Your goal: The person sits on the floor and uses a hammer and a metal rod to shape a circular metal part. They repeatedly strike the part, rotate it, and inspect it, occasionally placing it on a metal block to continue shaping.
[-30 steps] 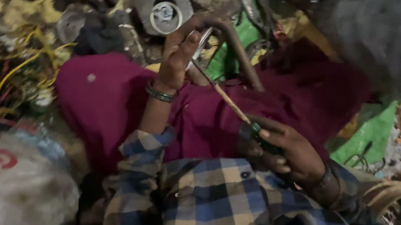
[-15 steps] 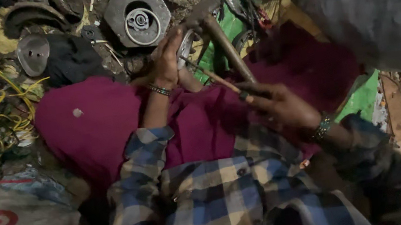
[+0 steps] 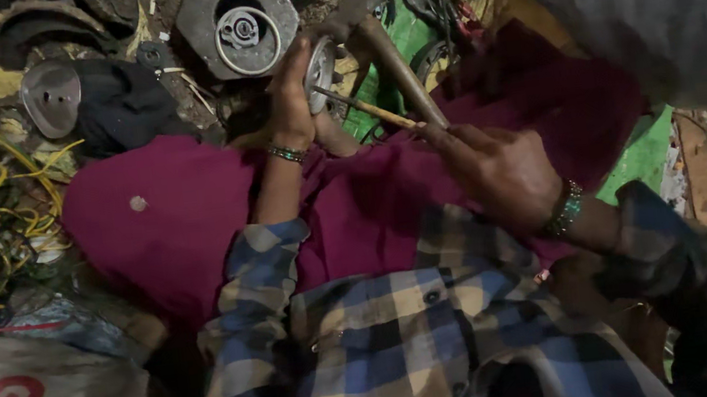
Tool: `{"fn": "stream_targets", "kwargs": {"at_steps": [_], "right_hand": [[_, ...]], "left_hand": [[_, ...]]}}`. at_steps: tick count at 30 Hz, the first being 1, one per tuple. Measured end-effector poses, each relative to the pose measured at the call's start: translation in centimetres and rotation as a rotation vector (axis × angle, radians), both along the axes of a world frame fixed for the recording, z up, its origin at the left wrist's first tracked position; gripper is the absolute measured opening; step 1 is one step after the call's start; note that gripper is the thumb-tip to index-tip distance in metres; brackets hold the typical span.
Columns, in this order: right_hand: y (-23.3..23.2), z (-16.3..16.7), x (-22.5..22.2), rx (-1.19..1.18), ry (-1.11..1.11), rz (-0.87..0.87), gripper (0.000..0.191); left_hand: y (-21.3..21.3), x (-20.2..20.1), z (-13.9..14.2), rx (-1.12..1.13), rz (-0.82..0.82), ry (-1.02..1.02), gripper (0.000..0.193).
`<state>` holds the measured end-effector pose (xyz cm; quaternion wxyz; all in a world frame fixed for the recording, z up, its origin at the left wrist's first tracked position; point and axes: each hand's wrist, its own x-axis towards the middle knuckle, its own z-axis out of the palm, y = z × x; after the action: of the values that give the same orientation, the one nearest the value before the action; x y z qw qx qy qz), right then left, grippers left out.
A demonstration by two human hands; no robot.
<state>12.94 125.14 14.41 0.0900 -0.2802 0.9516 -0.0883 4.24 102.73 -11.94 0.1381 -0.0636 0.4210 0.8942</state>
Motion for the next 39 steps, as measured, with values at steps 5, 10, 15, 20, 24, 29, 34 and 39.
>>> {"fn": "stream_targets", "kwargs": {"at_steps": [5, 10, 15, 20, 24, 29, 34, 39], "right_hand": [[-0.1, -0.8, 6.5, 0.025, 0.077, -0.065, 0.037], [-14.1, 0.6, 6.5, -0.022, 0.162, -0.028, 0.03], [-18.7, 5.5, 2.8, -0.003, 0.274, 0.004, 0.021], [-19.6, 6.0, 2.0, 0.075, 0.18, -0.169, 0.031], [-21.0, 6.5, 0.7, 0.16, 0.133, -0.158, 0.036], [-23.0, 7.8, -1.8, 0.083, 0.183, -0.127, 0.029], [-24.1, 7.9, -3.0, 0.073, 0.271, -0.07, 0.028], [-24.7, 7.4, -3.5, 0.17, 0.112, -0.143, 0.037]], "left_hand": [[0.1, 6.5, 0.2, 0.014, 0.042, -0.003, 0.053], [-13.7, 6.3, 1.6, 0.144, 0.031, -0.02, 0.053], [-16.5, 3.9, 3.5, 0.137, 0.056, -0.006, 0.054], [-17.1, 2.9, 3.9, 0.13, 0.121, -0.044, 0.057], [-19.0, 1.5, 4.6, 0.05, 0.092, 0.045, 0.062], [-21.3, -0.3, 5.9, -0.039, 0.102, 0.067, 0.064], [-22.5, -1.3, 5.9, 0.042, 0.091, 0.064, 0.062], [-23.2, -2.3, 6.2, -0.122, 0.107, 0.184, 0.065]]}}
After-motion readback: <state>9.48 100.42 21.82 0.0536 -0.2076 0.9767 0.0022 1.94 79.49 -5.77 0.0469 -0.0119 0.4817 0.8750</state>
